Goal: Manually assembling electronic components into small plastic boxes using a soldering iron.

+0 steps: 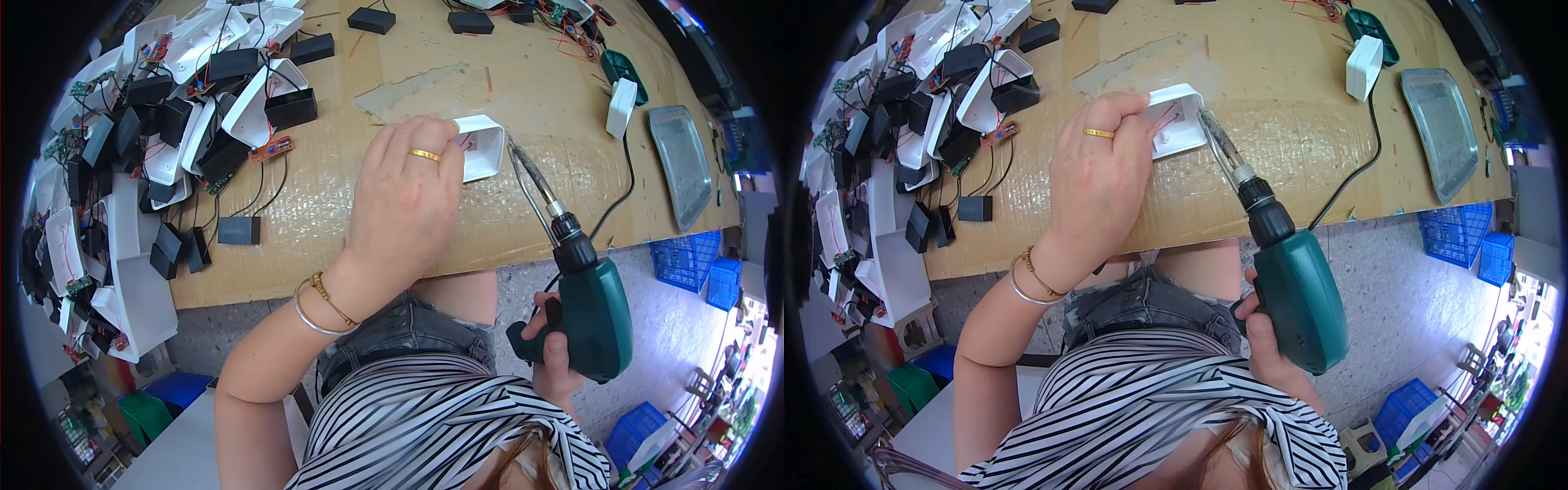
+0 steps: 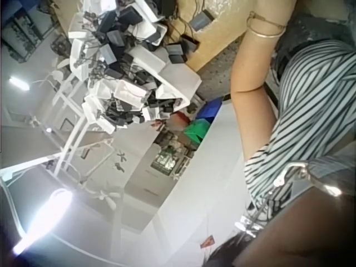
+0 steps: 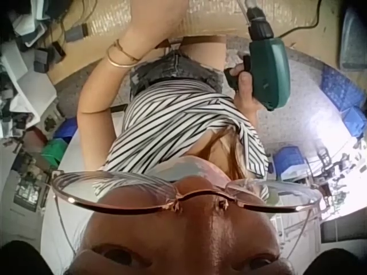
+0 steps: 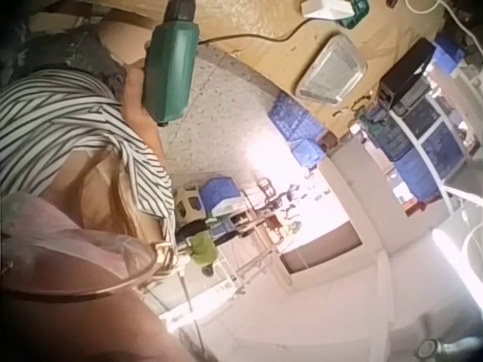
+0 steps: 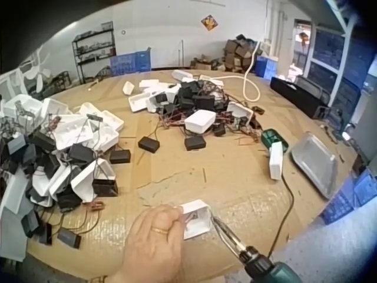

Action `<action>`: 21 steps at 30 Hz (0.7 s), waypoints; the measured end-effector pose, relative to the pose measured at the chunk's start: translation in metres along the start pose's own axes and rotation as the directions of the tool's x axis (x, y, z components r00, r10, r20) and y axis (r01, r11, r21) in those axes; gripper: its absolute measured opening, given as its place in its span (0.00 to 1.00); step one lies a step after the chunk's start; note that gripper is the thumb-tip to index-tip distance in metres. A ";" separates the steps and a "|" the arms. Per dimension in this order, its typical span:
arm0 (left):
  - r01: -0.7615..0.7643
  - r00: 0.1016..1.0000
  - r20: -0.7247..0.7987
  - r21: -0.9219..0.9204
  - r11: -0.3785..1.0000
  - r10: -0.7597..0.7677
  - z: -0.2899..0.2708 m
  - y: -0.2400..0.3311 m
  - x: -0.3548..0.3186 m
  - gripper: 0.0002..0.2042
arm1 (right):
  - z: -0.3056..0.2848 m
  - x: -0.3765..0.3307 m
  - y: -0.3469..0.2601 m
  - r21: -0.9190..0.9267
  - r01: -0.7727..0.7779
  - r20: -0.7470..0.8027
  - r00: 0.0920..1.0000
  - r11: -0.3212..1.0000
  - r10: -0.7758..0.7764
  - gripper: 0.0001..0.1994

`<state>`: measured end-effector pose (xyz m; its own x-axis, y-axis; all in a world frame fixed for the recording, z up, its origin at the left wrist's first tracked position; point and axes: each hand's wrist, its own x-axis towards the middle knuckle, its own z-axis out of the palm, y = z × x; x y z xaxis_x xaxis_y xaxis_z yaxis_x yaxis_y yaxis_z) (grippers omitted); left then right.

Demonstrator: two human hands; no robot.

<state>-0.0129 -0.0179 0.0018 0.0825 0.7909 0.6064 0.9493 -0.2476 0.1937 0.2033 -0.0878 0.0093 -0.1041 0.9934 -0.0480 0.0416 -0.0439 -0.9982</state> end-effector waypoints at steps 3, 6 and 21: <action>-0.004 1.000 0.000 -0.005 1.000 0.004 0.002 0.000 -0.001 0.06 | 0.000 0.001 0.001 -0.008 0.004 -0.015 1.000 1.000 -0.004 0.28; 0.007 1.000 0.007 -0.012 1.000 -0.007 0.001 0.001 -0.001 0.06 | 0.002 0.002 0.000 -0.009 0.024 -0.044 0.999 1.000 -0.025 0.27; 0.011 1.000 0.006 -0.008 1.000 -0.011 0.001 0.001 -0.001 0.06 | 0.004 0.005 0.000 -0.028 -0.063 0.051 0.997 0.998 0.064 0.26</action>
<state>-0.0116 -0.0185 0.0006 0.0744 0.7968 0.5996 0.9477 -0.2436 0.2062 0.1993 -0.0830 0.0087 -0.1513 0.9819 -0.1140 0.0760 -0.1034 -0.9917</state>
